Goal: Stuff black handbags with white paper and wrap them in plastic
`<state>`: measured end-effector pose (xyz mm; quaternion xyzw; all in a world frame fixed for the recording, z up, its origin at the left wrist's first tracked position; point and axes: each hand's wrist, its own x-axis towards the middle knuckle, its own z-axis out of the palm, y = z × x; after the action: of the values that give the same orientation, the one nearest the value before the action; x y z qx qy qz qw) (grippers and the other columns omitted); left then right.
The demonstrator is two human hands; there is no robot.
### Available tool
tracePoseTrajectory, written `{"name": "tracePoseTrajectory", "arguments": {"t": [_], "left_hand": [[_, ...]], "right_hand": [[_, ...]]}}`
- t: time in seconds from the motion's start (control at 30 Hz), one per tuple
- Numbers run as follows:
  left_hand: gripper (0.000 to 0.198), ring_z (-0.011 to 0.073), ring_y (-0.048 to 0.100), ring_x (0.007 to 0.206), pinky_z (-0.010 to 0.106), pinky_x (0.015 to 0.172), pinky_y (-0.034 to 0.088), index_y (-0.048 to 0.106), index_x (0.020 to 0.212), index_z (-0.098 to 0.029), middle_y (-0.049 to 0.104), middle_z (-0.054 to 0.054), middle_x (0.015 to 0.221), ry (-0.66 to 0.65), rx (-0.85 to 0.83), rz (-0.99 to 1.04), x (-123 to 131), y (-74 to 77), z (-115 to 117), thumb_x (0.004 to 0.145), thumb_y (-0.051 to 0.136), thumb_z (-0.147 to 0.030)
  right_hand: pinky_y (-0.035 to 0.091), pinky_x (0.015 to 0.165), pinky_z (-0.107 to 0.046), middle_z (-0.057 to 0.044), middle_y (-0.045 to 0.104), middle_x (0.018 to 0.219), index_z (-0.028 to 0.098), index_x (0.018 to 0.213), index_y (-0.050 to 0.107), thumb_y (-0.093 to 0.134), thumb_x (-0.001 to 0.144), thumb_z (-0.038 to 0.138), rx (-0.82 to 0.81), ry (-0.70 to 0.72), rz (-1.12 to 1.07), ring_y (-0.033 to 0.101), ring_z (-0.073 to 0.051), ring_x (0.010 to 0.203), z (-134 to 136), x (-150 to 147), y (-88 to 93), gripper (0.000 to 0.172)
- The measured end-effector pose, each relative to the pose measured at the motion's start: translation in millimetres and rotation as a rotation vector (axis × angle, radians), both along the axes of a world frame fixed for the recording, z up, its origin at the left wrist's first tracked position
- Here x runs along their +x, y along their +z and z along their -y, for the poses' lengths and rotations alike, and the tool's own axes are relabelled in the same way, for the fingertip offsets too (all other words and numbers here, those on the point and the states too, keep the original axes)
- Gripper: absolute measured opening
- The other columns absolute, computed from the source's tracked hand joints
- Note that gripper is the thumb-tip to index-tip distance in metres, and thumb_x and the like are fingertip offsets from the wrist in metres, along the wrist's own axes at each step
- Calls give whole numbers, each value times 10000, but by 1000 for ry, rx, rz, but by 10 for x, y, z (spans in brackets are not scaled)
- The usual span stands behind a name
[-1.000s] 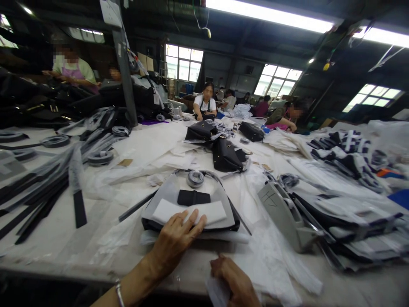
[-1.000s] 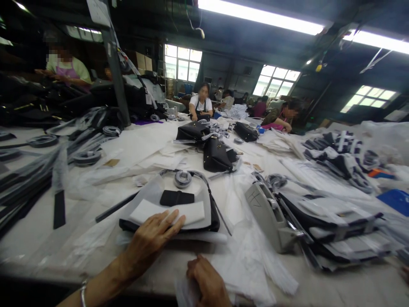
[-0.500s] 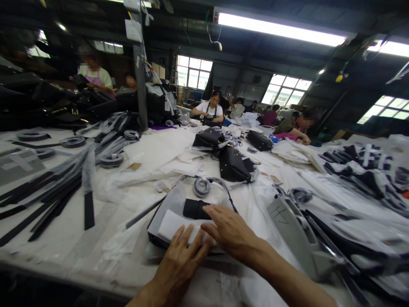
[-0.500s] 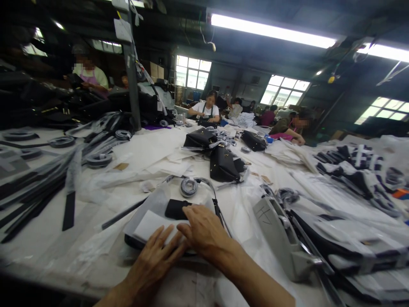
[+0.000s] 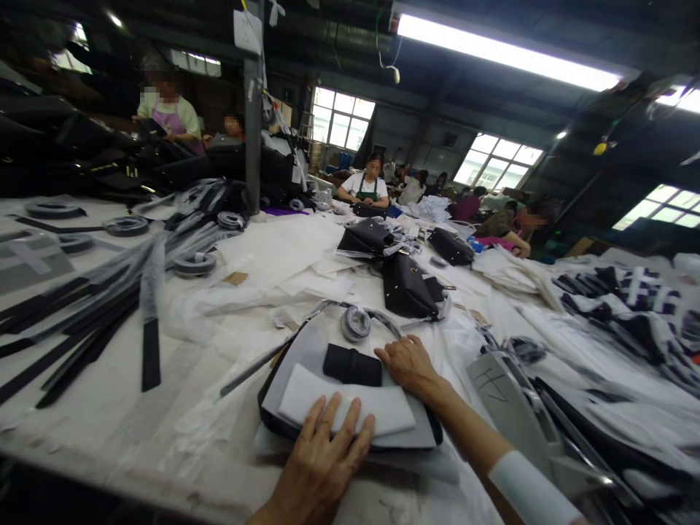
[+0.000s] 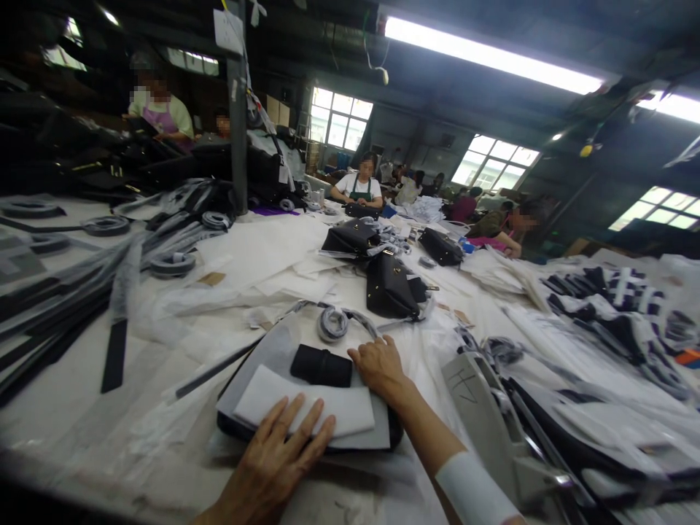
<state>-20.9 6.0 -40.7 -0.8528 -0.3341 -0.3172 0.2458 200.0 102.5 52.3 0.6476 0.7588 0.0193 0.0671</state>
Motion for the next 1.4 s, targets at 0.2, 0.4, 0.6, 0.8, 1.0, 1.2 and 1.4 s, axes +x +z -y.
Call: {"name": "tracePoseTrajectory", "arguments": {"t": [0.2, 0.4, 0.6, 0.8, 1.0, 1.2, 1.4], "left_hand": [[432, 321, 445, 1316, 503, 1139, 280, 492, 1423, -289, 466, 56, 1483, -2, 4, 2, 15, -26, -3, 999, 431, -342], [442, 317, 422, 1330, 497, 1126, 311, 484, 1429, -295, 455, 49, 1497, 1, -15, 0, 9, -4, 1, 993, 440, -353], [428, 320, 417, 1333, 496, 1144, 263, 497, 1422, -294, 483, 32, 1470, -5, -25, 9, 16, -11, -12, 1003, 415, -321], [428, 314, 430, 1320, 486, 1129, 279, 496, 1420, -299, 489, 37, 1465, 1, 2, 4, 9, -17, -23, 997, 435, -336], [409, 301, 445, 1312, 486, 1132, 282, 511, 1398, -309, 515, 31, 1438, 13, -12, 5, 25, -11, 1, 995, 443, -321], [420, 291, 451, 1318, 486, 1137, 277, 511, 1400, -313, 534, 33, 1424, 2, -30, 33, 28, -23, -9, 993, 428, -249], [389, 308, 469, 1295, 501, 1121, 286, 532, 1378, -301, 557, 32, 1404, -19, -63, 58, 38, -6, -8, 992, 489, -331]], "right_hand": [[395, 956, -459, -144, 750, 1024, 186, 956, 750, 365, 1026, 383, -39, -200, -59, 670, -311, 1048, -280, 128, -115, 438], [470, 905, -452, -131, 741, 1026, 191, 977, 731, 704, 799, 559, -171, -445, -172, 661, -340, 1065, -735, 172, -152, 409], [517, 915, -458, -83, 686, 1100, 148, 1073, 664, 744, 855, 389, -236, -543, -230, 651, -245, 1027, -824, 146, -229, 335], [544, 862, -416, -56, 668, 1075, 157, 1041, 660, 666, 936, 352, -241, -555, -352, 648, -212, 966, -730, 109, -171, 222], [488, 829, -348, -9, 682, 835, 174, 818, 649, 716, 803, 205, -26, -470, -591, 645, -196, 883, -595, 101, -57, 75], [470, 668, -250, 11, 676, 718, 162, 865, 666, 645, 700, 148, 35, -280, -896, 634, -163, 709, -402, 88, 119, 168], [488, 693, -306, -18, 694, 691, 166, 722, 692, 645, 766, 399, 56, -141, -1020, 637, -198, 691, 75, 179, 346, 242]]}}
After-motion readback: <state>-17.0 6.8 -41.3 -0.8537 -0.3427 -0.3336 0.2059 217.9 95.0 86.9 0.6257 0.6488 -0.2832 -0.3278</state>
